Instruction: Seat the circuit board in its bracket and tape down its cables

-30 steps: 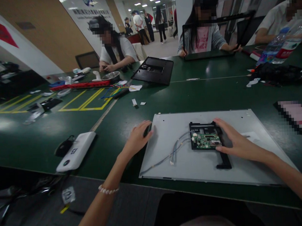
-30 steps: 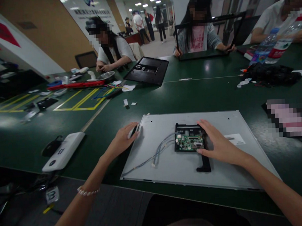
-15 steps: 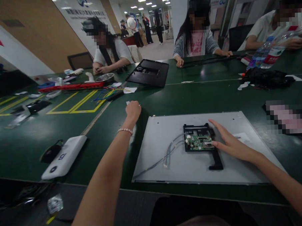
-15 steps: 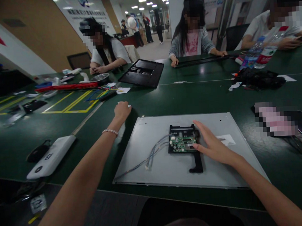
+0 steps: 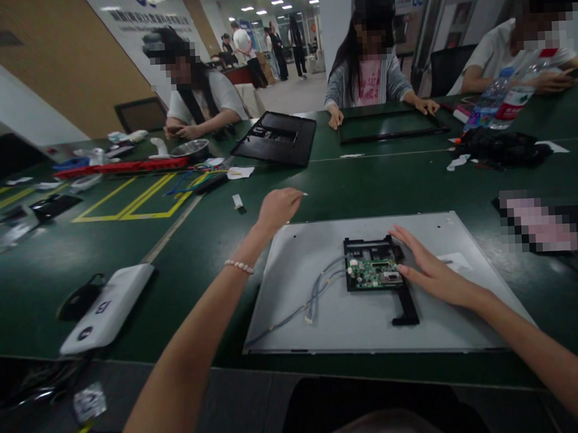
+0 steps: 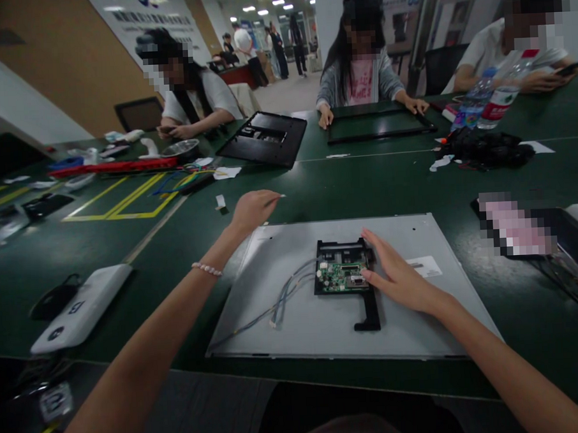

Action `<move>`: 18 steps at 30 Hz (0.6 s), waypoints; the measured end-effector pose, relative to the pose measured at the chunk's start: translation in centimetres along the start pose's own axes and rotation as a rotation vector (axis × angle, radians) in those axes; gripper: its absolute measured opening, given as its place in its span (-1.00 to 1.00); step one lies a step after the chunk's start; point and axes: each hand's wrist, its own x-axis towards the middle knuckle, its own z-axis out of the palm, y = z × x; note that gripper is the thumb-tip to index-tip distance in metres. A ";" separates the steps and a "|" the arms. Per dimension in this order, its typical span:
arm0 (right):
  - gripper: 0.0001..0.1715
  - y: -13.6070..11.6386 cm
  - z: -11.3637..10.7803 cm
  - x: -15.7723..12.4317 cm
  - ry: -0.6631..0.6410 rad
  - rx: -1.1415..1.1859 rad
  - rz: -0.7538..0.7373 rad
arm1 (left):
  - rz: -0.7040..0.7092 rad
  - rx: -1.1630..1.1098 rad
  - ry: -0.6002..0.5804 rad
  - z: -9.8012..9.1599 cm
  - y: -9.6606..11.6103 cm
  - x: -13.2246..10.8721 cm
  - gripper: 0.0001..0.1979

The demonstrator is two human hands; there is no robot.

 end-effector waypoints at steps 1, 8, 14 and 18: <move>-0.13 0.0 0.0 0.0 -0.001 -0.004 -0.002 | 0.083 -0.034 -0.010 0.2 1.9 -0.1 -0.70; -0.15 0.2 0.0 0.0 0.004 -0.028 -0.025 | 0.586 -0.346 0.004 1.7 9.6 -1.4 -0.73; -0.19 0.2 0.1 0.0 0.008 -0.049 -0.049 | 0.538 -0.450 0.028 2.1 9.3 -2.8 -0.74; -0.18 0.0 0.0 0.0 0.016 -0.042 -0.042 | 0.526 -0.408 -0.012 2.0 9.6 -3.1 -0.74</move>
